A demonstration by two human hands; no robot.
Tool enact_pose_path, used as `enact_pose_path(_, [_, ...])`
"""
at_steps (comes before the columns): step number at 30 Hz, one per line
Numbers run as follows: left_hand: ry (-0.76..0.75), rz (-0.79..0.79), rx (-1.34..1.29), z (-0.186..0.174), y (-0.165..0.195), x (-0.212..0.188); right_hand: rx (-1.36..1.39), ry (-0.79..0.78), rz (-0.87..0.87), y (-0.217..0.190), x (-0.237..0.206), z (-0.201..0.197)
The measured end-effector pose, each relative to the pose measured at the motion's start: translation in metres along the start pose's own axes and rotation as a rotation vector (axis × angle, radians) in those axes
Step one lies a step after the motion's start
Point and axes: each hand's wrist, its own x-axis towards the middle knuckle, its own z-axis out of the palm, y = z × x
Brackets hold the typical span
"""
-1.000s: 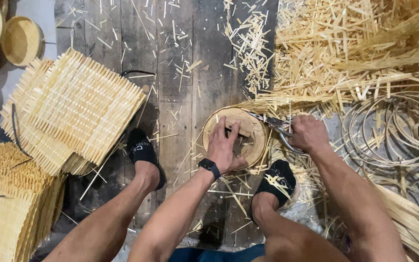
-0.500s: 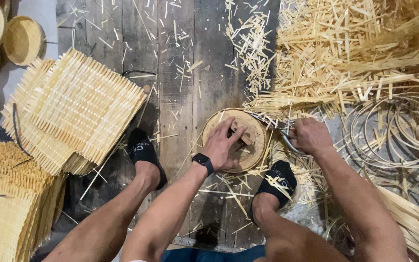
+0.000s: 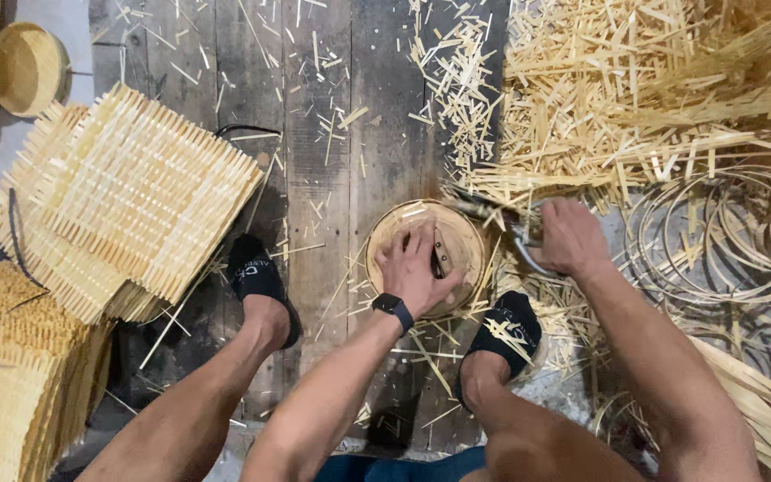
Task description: The person sits on the floor assembling woven bamboo basket lids. They fit a round woven bamboo disc into a circular bamboo rim, press the edges together, and trim off excess bamboo strip ends using shears, working on one basket piece at a time.
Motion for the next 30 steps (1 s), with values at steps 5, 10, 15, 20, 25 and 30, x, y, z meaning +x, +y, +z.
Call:
enact_pose_path(5, [-0.150,0.224,0.110,-0.008,0.003,0.002,0.018,-0.058,-0.033,-0.008,0.000,0.006])
enact_pose_path(10, [-0.152,0.280,0.101,-0.017,0.001,0.003,0.046,-0.161,-0.019,-0.005,0.000,0.014])
enact_pose_path(15, [-0.160,0.336,0.098,-0.019,-0.004,0.004,0.110,-0.017,-0.011,0.011,-0.005,0.016])
enact_pose_path(20, [-0.243,0.456,0.139,-0.028,-0.005,0.010,0.044,-0.186,0.028,0.003,-0.005,0.005])
enact_pose_path(25, [-0.254,0.532,0.146,-0.024,-0.008,0.012,0.048,-0.224,0.047,-0.004,-0.004,-0.001])
enact_pose_path(30, [-0.076,0.533,-0.165,0.004,-0.039,0.018,0.340,-0.211,0.602,0.027,-0.005,0.005])
